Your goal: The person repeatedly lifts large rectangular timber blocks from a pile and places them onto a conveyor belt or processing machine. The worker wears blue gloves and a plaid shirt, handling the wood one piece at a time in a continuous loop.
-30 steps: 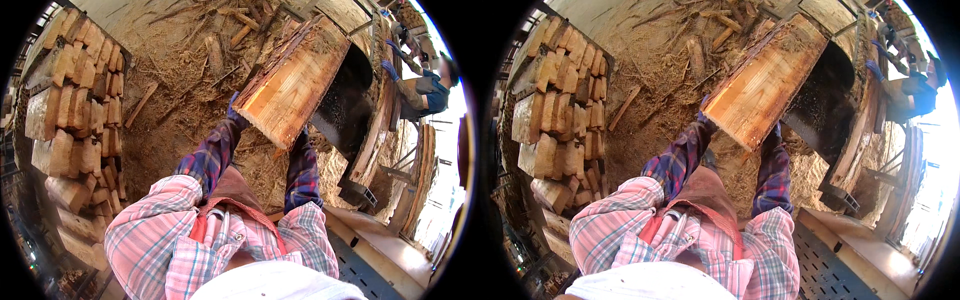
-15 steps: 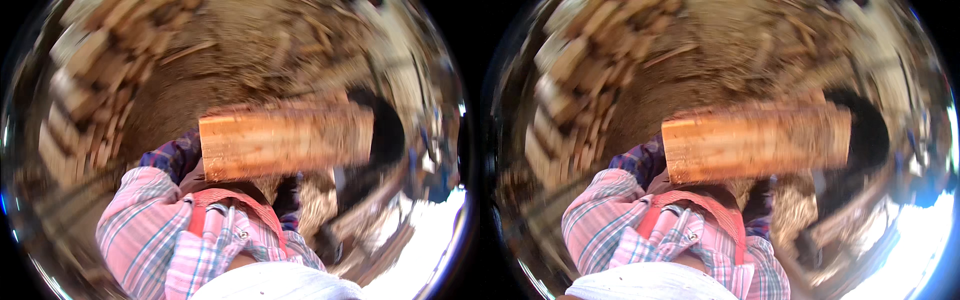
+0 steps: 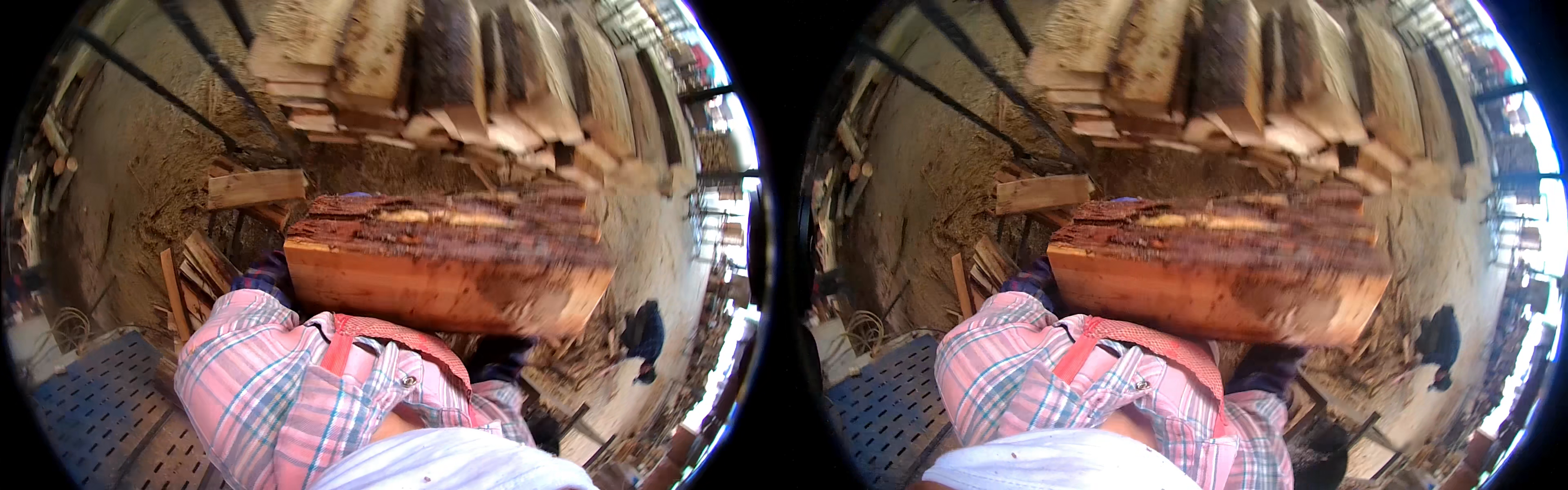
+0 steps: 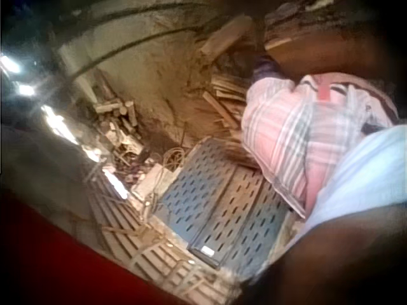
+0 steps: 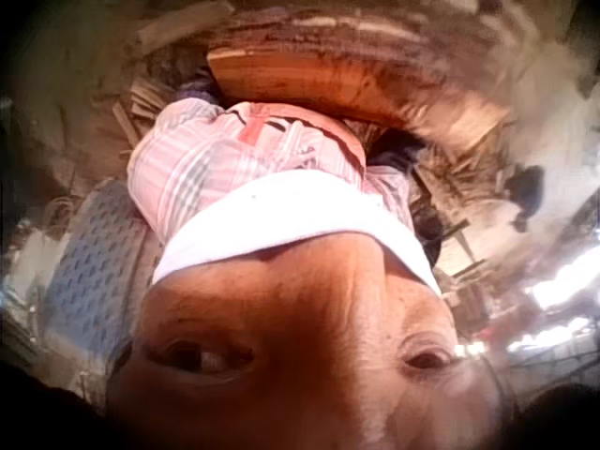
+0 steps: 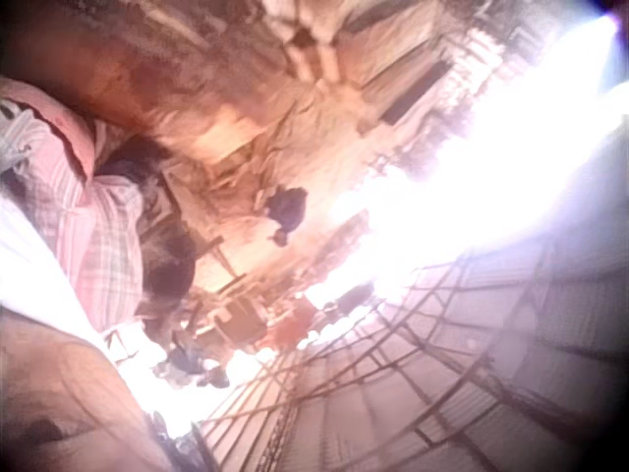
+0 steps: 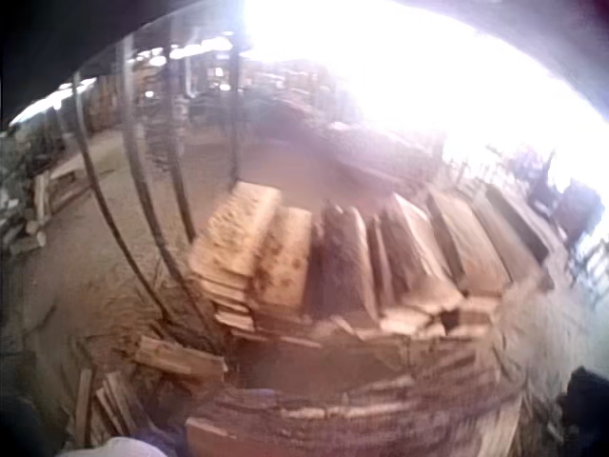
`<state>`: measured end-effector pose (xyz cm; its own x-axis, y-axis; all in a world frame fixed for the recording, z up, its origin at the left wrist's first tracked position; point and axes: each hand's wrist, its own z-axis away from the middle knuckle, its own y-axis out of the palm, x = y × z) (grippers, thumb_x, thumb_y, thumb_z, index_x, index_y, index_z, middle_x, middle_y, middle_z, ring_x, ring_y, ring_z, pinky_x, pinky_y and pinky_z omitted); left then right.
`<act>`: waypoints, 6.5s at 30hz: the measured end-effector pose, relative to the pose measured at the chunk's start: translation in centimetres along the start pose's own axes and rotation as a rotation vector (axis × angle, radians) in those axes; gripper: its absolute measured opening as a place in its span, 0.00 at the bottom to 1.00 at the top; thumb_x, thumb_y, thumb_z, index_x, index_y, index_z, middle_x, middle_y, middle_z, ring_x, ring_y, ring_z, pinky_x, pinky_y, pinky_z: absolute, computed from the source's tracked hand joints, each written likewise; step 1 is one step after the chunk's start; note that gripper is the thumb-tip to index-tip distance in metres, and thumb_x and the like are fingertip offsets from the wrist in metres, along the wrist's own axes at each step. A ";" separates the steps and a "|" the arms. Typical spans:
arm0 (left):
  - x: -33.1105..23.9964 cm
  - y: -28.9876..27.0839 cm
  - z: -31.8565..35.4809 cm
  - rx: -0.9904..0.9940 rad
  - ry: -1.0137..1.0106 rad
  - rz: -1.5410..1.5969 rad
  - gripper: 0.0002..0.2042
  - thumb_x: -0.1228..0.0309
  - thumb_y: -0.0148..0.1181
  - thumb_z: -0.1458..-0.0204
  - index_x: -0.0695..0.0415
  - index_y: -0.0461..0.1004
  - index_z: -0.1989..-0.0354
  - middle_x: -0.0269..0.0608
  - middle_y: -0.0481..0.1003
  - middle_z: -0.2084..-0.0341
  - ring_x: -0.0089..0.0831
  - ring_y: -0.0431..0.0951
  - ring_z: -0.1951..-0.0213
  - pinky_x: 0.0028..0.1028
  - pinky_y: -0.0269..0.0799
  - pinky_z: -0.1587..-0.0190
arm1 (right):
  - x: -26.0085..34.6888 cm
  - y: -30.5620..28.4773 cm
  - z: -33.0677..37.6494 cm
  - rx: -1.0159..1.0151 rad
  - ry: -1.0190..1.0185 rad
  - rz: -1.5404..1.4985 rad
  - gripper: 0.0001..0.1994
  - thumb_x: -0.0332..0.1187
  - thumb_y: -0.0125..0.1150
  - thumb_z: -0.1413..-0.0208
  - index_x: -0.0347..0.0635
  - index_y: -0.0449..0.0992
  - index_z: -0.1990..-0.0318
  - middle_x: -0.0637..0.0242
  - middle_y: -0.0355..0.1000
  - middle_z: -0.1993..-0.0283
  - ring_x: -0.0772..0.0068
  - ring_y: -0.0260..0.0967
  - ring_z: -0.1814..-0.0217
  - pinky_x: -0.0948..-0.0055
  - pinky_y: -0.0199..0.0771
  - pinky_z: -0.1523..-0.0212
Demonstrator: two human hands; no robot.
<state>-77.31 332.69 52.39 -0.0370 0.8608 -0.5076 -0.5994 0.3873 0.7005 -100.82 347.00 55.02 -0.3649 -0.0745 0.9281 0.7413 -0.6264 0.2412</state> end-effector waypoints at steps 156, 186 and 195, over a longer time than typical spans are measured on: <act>57.6 73.2 -11.2 1.073 -2.037 -0.883 0.34 0.43 0.40 0.51 0.53 0.54 0.39 0.45 0.57 0.41 0.46 0.59 0.43 0.46 0.53 0.41 | 10.4 -23.5 30.3 -2.739 -0.436 -0.794 0.22 0.40 0.57 0.47 0.40 0.66 0.47 0.65 0.67 0.50 0.71 0.64 0.47 0.70 0.64 0.48; 57.6 90.3 -27.3 1.218 -1.424 -1.407 0.21 0.58 0.45 0.44 0.59 0.61 0.48 0.47 0.69 0.53 0.36 0.72 0.53 0.33 0.69 0.52 | 12.0 -63.9 49.7 -2.136 -0.666 -0.925 0.25 0.45 0.57 0.48 0.39 0.65 0.47 0.61 0.70 0.55 0.68 0.66 0.55 0.69 0.65 0.50; 65.3 87.3 -22.3 1.217 -1.382 -1.541 0.23 0.49 0.51 0.50 0.53 0.67 0.52 0.40 0.71 0.56 0.34 0.69 0.53 0.35 0.62 0.49 | 9.0 -63.3 49.0 -1.992 -0.740 -0.675 0.14 0.34 0.59 0.49 0.34 0.73 0.58 0.67 0.71 0.57 0.78 0.66 0.56 0.76 0.66 0.53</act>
<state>-149.91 415.32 69.25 0.4325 -0.6736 -0.5993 0.8868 0.1980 0.4175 -123.39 424.01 61.99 0.3240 0.3425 0.8819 -0.8908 -0.2036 0.4063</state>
